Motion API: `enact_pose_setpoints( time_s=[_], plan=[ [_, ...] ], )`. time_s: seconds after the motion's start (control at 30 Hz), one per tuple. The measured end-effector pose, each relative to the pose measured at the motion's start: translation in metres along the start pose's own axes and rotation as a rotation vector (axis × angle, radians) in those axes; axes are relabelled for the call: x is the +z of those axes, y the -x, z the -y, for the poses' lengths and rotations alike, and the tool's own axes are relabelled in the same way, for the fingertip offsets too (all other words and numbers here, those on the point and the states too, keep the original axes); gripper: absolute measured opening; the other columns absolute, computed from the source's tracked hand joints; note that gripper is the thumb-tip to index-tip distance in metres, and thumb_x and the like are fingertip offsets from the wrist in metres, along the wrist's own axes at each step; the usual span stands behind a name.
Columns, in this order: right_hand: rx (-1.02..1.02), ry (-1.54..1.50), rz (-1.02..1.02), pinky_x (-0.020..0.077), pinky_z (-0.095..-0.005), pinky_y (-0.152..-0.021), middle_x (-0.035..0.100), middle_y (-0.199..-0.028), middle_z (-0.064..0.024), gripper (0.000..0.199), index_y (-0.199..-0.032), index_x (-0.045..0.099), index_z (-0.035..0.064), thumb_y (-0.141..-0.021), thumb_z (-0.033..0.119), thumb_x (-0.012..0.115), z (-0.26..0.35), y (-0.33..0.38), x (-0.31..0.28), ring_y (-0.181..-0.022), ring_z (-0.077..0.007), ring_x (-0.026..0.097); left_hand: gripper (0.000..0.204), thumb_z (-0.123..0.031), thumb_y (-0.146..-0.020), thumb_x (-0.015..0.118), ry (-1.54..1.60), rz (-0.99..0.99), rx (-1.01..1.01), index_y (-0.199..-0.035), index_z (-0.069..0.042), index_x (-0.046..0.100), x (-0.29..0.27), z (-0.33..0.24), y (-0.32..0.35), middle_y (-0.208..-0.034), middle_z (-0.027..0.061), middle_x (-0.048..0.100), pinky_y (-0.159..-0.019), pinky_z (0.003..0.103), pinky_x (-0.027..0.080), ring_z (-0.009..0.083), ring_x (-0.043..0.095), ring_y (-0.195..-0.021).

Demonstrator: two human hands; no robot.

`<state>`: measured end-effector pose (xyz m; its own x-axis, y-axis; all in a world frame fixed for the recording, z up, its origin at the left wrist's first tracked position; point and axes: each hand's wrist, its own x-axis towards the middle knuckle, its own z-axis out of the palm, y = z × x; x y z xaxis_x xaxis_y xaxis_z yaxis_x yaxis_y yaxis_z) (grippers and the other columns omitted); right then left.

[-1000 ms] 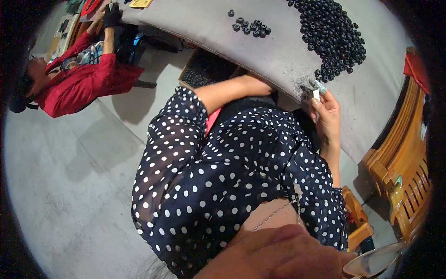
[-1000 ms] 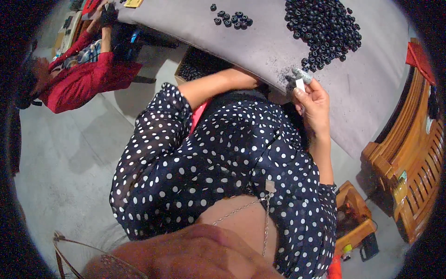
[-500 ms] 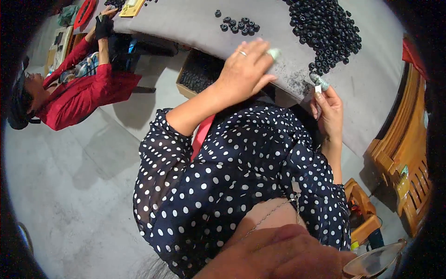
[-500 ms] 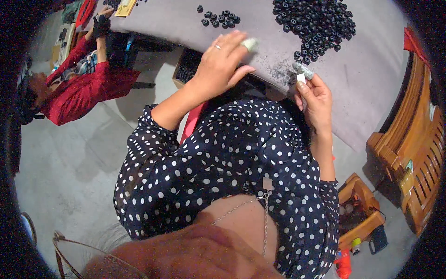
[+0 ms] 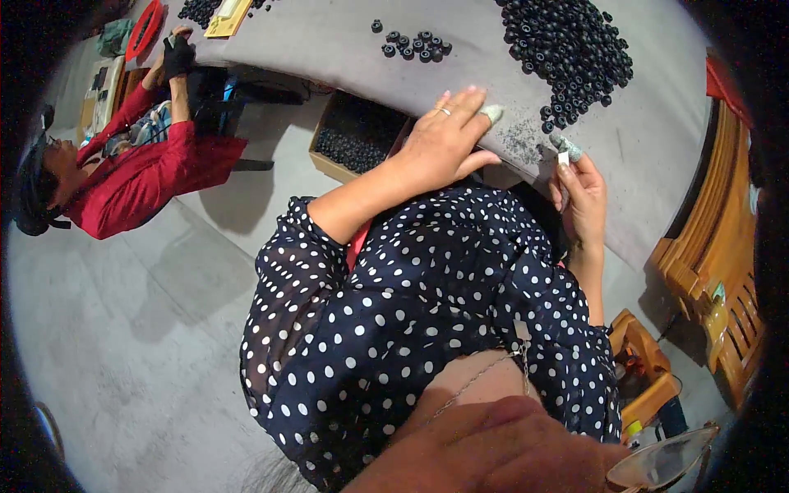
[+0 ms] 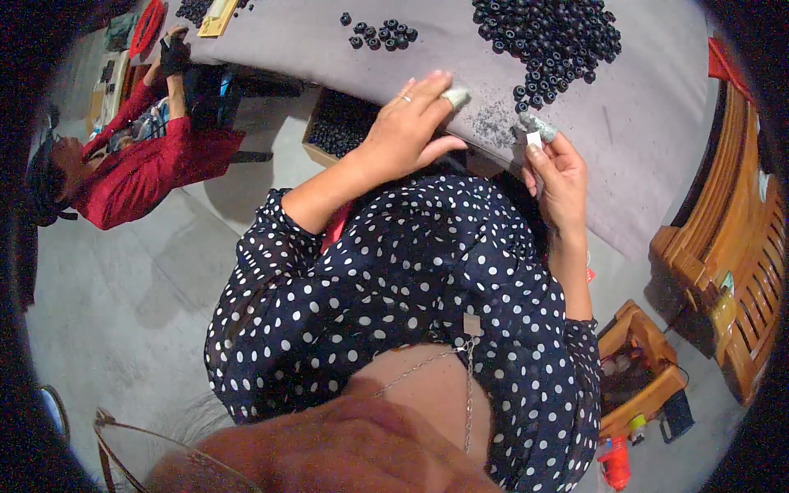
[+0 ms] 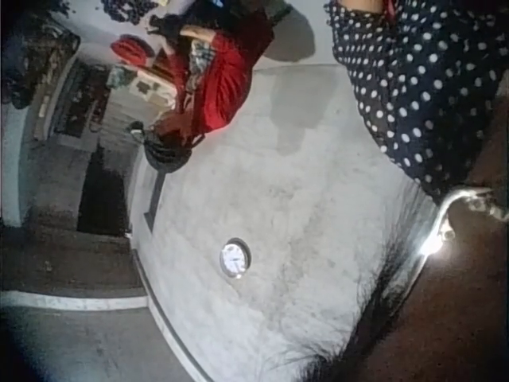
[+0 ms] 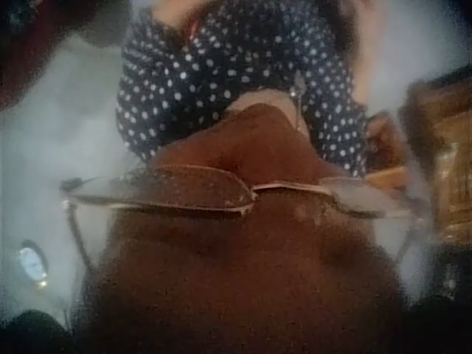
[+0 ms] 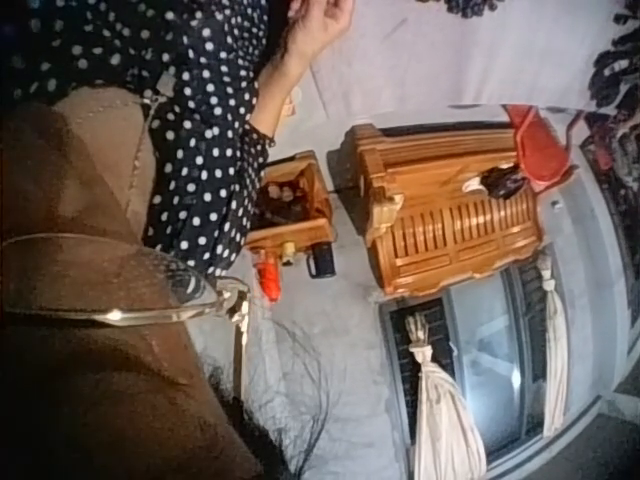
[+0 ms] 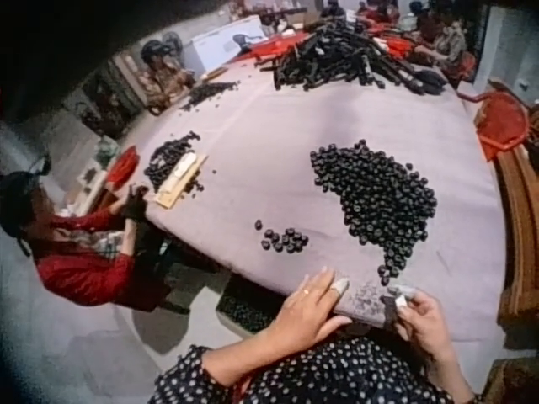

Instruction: The person sorts small black rubber or plastic components by hand, grouping them on a table.

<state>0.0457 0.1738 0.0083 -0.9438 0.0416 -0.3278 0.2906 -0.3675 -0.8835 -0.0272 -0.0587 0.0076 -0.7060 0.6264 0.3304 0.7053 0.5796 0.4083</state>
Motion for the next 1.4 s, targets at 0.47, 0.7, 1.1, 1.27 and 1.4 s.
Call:
enact_pose_setpoints(
  time_s=[0.47,0.7,1.1,1.27,1.4],
  plan=[
    [-0.023,-0.032,-0.037,0.0323,-0.0159,-0.042,0.056,-0.077,0.0005,0.031,-0.117,0.053,-0.0024,-0.088,0.007,0.055,0.001,0.006,-0.006,-0.05,-0.0036,0.044,0.053,-0.035,-0.075,0.068,0.081,-0.008,0.004,-0.114,-0.003,0.053,0.012,-0.007,-0.004,-0.125,0.0203,0.049,-0.097,0.051,0.038,0.0363,0.047,-0.118],
    [-0.031,-0.03,0.015,0.0322,-0.0158,-0.042,0.056,-0.076,0.0001,0.031,-0.118,0.053,-0.0019,-0.088,0.008,0.055,0.0,0.007,-0.01,-0.05,-0.0037,0.044,0.055,-0.039,-0.077,0.065,0.164,0.075,0.05,-0.117,-0.004,0.051,0.03,-0.03,-0.023,-0.128,0.0219,0.046,-0.102,0.052,0.031,0.0378,0.039,-0.124],
    [-0.049,-0.039,-0.003,0.0325,-0.0155,-0.043,0.055,-0.075,0.0007,0.03,-0.117,0.053,-0.0021,-0.089,0.008,0.055,0.002,0.01,-0.013,-0.051,-0.0036,0.044,0.055,-0.035,-0.078,0.067,0.312,0.022,0.19,-0.118,-0.002,0.05,0.029,-0.034,-0.029,-0.123,0.021,0.05,-0.097,0.046,0.039,0.0362,0.049,-0.114],
    [-0.049,-0.032,-0.031,0.0318,-0.0156,-0.043,0.054,-0.075,0.0005,0.03,-0.117,0.053,-0.0026,-0.089,0.008,0.055,0.006,0.011,-0.013,-0.051,-0.0036,0.043,0.042,-0.022,-0.082,0.064,0.25,-0.064,-0.106,-0.118,-0.003,0.052,0.016,-0.007,-0.033,-0.117,0.0185,0.055,-0.089,0.037,0.044,0.0336,0.054,-0.106],
    [-0.06,-0.029,-0.031,0.0315,-0.0156,-0.043,0.053,-0.075,0.0006,0.033,-0.12,0.051,-0.0028,-0.089,0.008,0.054,0.006,0.01,-0.017,-0.051,-0.0037,0.042,0.021,-0.006,-0.082,0.06,0.25,-0.22,-0.176,-0.103,-0.003,0.062,0.004,0.006,-0.029,-0.09,0.0134,0.063,-0.071,0.031,0.049,0.0261,0.062,-0.08]
  ],
)
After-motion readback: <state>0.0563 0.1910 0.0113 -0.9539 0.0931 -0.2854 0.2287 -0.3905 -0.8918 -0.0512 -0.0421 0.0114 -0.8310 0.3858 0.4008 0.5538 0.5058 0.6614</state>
